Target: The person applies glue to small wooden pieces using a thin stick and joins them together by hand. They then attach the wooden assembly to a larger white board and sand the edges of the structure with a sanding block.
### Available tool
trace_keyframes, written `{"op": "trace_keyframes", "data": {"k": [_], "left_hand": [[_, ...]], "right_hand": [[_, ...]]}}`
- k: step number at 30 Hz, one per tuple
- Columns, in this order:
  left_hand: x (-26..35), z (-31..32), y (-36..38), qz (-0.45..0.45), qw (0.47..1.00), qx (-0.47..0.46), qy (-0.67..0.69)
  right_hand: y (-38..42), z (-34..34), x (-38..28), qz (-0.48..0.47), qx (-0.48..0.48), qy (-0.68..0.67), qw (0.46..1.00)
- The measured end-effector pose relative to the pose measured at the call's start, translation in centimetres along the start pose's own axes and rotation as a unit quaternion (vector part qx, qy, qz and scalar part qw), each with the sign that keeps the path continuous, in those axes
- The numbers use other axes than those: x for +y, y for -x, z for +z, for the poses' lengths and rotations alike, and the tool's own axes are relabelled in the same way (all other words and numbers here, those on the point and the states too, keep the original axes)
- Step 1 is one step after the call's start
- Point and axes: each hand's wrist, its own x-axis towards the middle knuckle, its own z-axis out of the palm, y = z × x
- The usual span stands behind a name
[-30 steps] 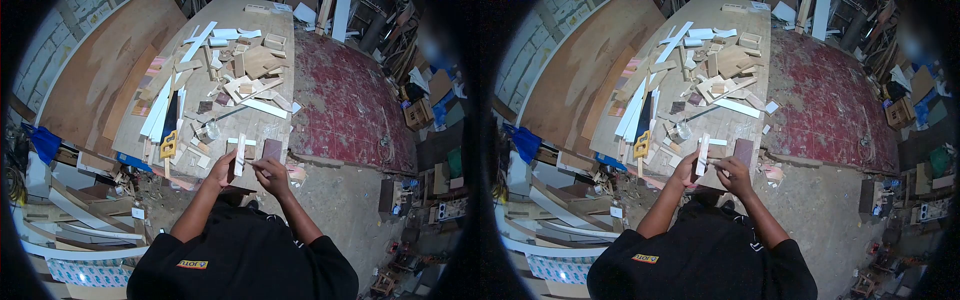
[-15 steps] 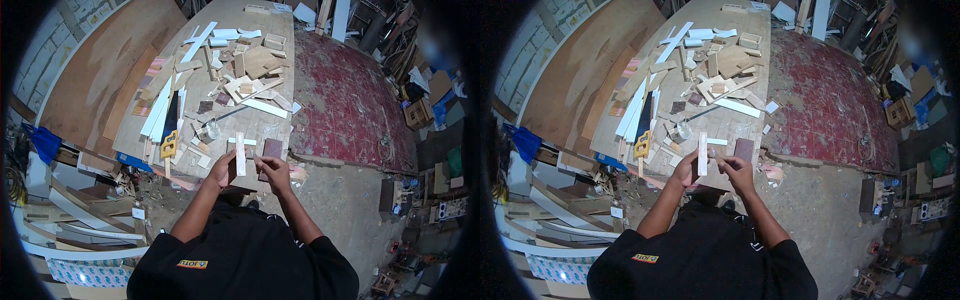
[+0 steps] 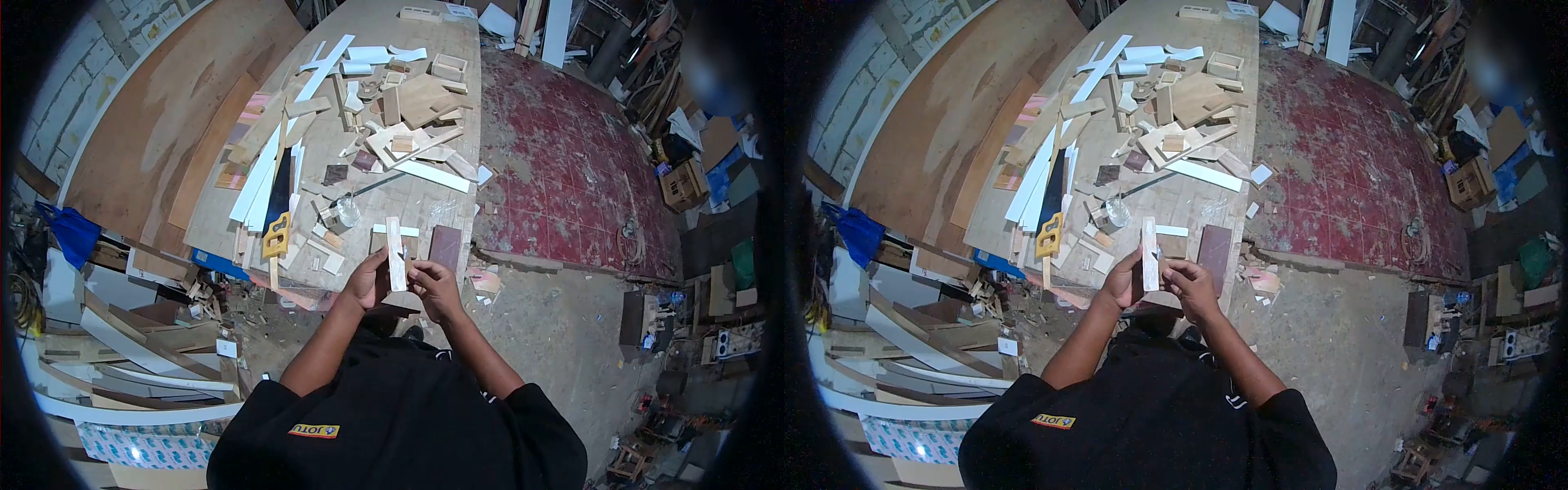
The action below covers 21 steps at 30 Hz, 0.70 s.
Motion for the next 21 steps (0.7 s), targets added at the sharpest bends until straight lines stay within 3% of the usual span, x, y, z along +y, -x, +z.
{"op": "trace_keyframes", "data": {"k": [4,21], "left_hand": [[0.1,0.0,0.0,-0.005,0.999,-0.041,0.004],[0.2,-0.3,-0.6,0.009,1.0,-0.009,0.016]], "right_hand": [[-0.1,-0.4,0.2,-0.001,-0.018,-0.007,1.0],[0.8,-0.3,-0.2,0.027,-0.043,-0.008,0.999]]}}
